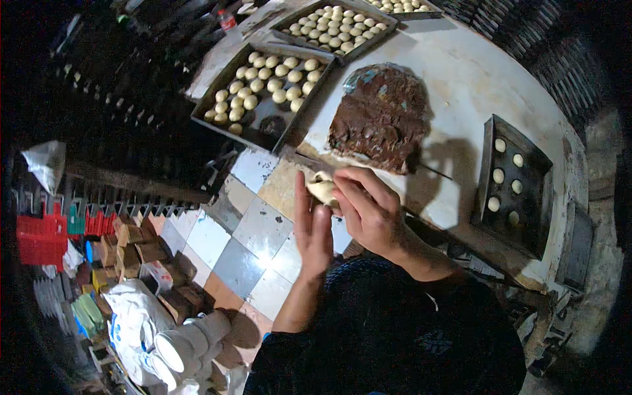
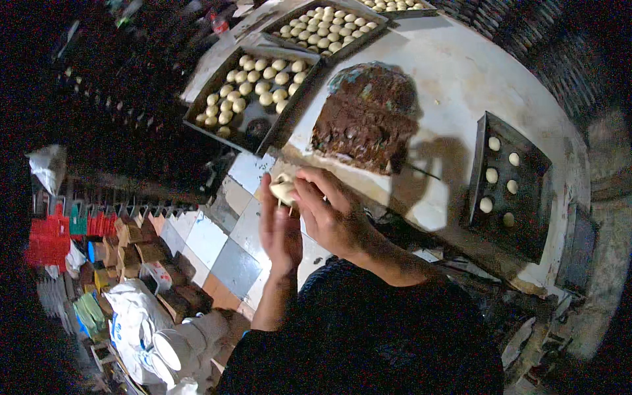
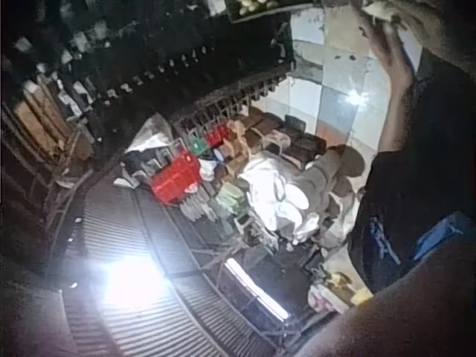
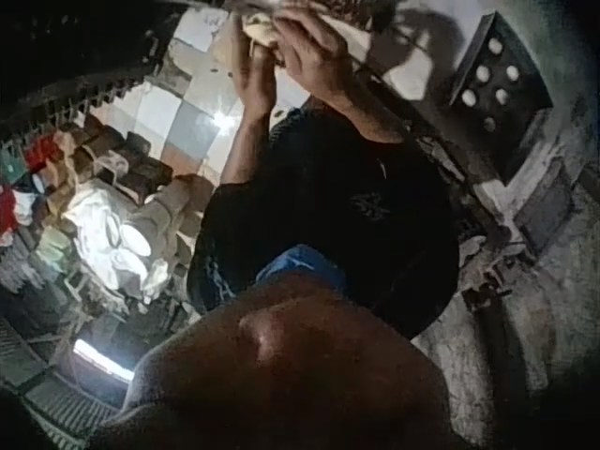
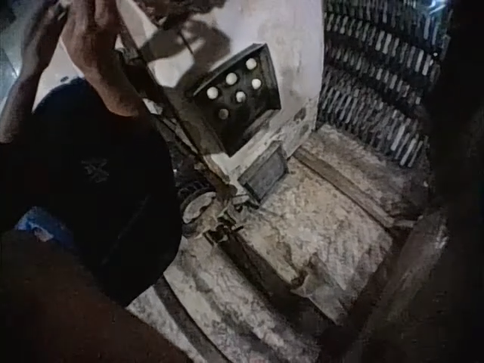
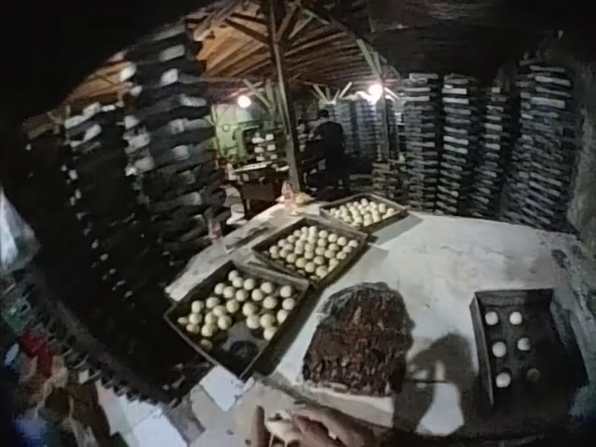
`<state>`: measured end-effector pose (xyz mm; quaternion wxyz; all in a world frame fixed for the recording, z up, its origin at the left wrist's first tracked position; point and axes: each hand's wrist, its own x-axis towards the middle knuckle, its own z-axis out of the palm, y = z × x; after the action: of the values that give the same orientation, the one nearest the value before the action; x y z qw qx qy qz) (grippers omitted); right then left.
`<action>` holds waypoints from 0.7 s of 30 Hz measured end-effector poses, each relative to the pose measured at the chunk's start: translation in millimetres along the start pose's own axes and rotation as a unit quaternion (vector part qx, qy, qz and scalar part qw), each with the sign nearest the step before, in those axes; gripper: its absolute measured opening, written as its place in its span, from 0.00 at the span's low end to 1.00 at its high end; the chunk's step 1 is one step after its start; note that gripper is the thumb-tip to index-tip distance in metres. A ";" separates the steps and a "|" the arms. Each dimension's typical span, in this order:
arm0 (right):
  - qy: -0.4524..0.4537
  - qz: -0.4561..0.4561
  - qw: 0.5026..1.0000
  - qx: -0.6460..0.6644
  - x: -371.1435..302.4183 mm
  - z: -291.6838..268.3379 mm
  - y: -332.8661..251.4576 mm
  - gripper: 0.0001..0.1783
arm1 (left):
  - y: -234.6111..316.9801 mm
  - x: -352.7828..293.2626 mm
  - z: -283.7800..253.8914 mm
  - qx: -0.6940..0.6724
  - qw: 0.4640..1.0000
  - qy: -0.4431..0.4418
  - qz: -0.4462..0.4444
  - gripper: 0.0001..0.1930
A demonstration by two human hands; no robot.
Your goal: Preparing and portioning bread dough and filling it with chocolate at a bakery station.
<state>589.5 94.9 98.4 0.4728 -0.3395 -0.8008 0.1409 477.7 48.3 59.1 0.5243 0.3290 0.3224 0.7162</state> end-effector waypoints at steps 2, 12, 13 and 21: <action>-0.044 -0.027 0.995 0.082 -1.8 -1.8 -30.2 0.15 | 19.8 -16.9 -31.9 -0.126 0.991 -0.039 -0.021 0.38; -0.098 0.065 0.978 0.170 -36.9 -6.3 -87.8 0.18 | 53.2 -71.3 -51.0 0.408 0.860 -0.059 0.300 0.20; -0.105 0.072 0.985 0.119 -33.9 -14.2 -103.0 0.19 | 57.3 -74.0 -43.8 0.458 0.842 -0.053 0.280 0.22; -0.017 0.102 0.992 0.075 -59.7 -76.6 -74.2 0.17 | 19.0 -67.9 5.1 0.008 0.986 -0.163 -0.013 0.30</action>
<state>643.6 -7.0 138.9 0.4665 -0.3804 -0.7571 0.2537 487.4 -21.1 68.3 0.5767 0.4414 0.2422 0.6433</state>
